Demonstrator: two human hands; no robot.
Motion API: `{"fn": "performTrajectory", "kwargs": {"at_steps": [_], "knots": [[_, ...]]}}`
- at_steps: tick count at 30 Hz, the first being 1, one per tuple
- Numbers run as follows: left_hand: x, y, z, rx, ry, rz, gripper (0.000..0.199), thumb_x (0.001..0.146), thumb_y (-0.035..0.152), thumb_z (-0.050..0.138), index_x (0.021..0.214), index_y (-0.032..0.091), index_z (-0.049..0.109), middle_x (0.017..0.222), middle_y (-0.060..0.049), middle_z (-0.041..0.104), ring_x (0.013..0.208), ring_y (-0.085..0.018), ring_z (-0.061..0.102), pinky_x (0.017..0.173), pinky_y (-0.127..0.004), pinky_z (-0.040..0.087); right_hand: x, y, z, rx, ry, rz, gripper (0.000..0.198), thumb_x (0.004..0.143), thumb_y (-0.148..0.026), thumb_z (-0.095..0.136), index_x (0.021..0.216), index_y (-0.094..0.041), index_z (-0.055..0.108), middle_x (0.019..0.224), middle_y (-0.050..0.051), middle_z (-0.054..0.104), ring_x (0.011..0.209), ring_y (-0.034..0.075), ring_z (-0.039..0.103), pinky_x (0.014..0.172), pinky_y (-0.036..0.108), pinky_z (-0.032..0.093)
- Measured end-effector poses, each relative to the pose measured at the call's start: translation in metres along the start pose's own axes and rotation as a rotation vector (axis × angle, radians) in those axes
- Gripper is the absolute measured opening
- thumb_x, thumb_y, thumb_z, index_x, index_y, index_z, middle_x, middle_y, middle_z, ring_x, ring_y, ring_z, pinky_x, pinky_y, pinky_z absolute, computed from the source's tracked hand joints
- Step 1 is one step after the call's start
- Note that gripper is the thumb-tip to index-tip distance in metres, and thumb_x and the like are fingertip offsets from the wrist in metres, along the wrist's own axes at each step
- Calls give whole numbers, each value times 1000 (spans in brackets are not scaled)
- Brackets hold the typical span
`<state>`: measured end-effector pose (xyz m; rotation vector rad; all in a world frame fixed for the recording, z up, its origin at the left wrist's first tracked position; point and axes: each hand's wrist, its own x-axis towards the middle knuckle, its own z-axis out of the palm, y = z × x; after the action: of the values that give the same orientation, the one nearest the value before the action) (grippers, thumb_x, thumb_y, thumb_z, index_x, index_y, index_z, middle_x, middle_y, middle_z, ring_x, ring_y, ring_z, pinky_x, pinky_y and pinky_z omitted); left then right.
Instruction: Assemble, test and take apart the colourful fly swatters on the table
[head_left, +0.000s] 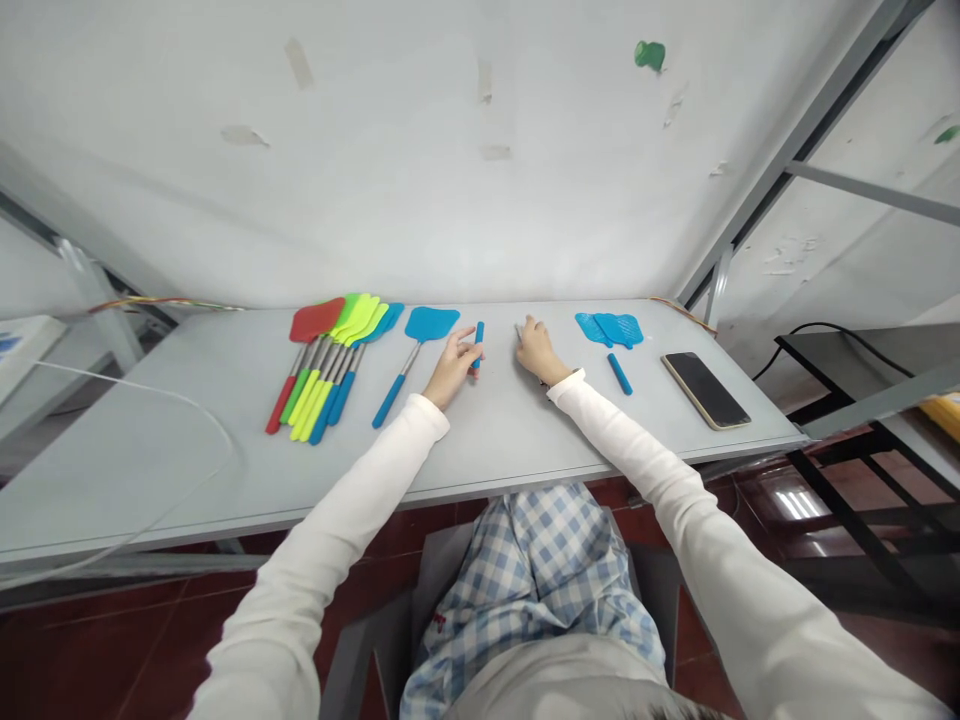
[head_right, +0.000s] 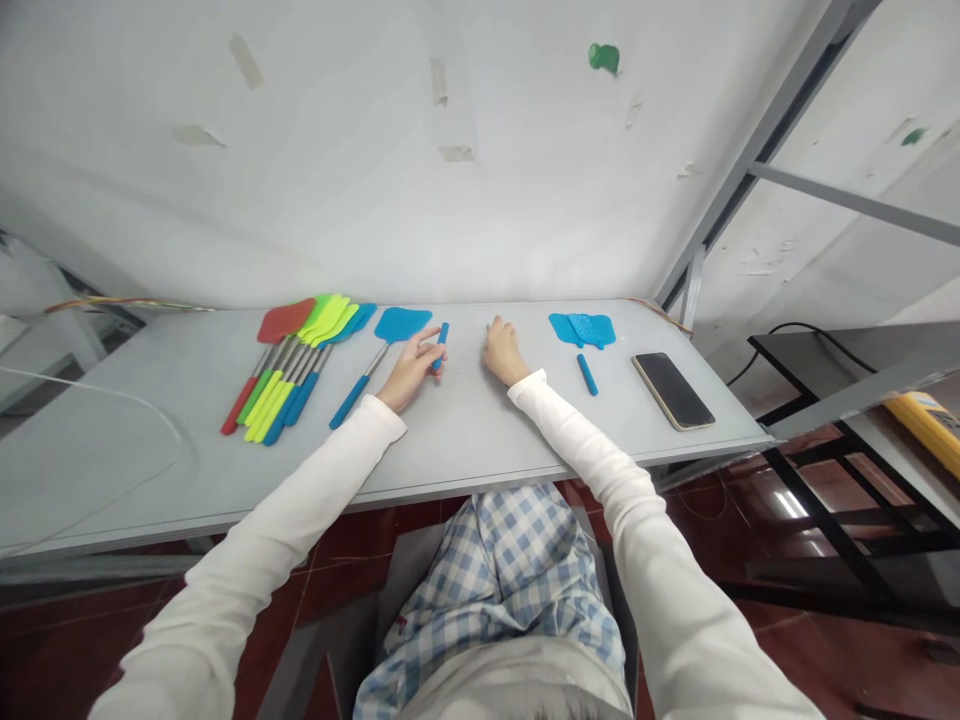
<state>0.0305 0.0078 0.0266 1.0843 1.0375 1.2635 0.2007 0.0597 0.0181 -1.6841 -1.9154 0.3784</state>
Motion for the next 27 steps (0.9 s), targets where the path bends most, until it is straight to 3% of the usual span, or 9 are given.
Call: {"fn": "performTrajectory", "kwargs": {"at_steps": [3,7,11,14,17,20,23,27], "knots": [[-2,-3,2,99,-22,82,59,69,21,72,121,22,45,73,6,59,59,-7,54,54,-16,40,-14,0,-4,-82,18,-86,25,89,-19,43,108,-10,58,112,22,56,115,34,44,99,50,32],[-7,-6,13,222,-167,206,66,66,21,75,121,25,38,78,6,61,61,-7,55,63,-18,41,-33,-15,-14,96,-28,-222,22,94,-36,42,87,-21,57,93,9,61,94,24,52,95,42,35],[-10,-8,31,305,-279,265,63,75,26,69,126,23,34,87,1,64,68,-9,58,69,-21,43,-43,-18,-27,348,-47,-143,23,92,-36,43,76,-22,50,72,1,56,70,16,52,78,32,41],[-4,-11,39,473,-287,317,49,85,31,57,130,21,40,97,-5,65,82,-13,62,79,-26,46,-44,6,-51,432,22,-50,19,91,-34,43,83,-21,52,73,0,60,67,14,55,71,28,41],[10,-17,40,781,-388,446,34,89,27,46,120,18,56,124,-11,59,113,-19,56,102,-34,40,-46,49,-84,278,174,76,26,92,-40,42,94,-18,55,67,1,59,62,16,56,67,29,41],[24,-24,36,1007,-545,521,38,90,21,40,122,17,58,142,-11,48,132,-20,43,114,-37,29,-56,94,-111,12,280,182,38,92,-39,40,116,-13,53,79,8,66,71,21,61,70,31,42],[28,-28,34,1079,-570,544,44,91,20,35,130,17,54,141,-10,50,130,-18,46,112,-36,34,-69,125,-121,-262,223,282,44,92,-40,41,123,-10,51,94,17,68,84,27,63,72,33,41],[19,-30,34,1124,-607,608,45,90,19,35,130,18,54,139,-8,53,127,-17,49,110,-34,37,-81,138,-115,-524,114,293,44,93,-39,40,124,-10,52,95,19,68,88,29,63,74,34,39]]}}
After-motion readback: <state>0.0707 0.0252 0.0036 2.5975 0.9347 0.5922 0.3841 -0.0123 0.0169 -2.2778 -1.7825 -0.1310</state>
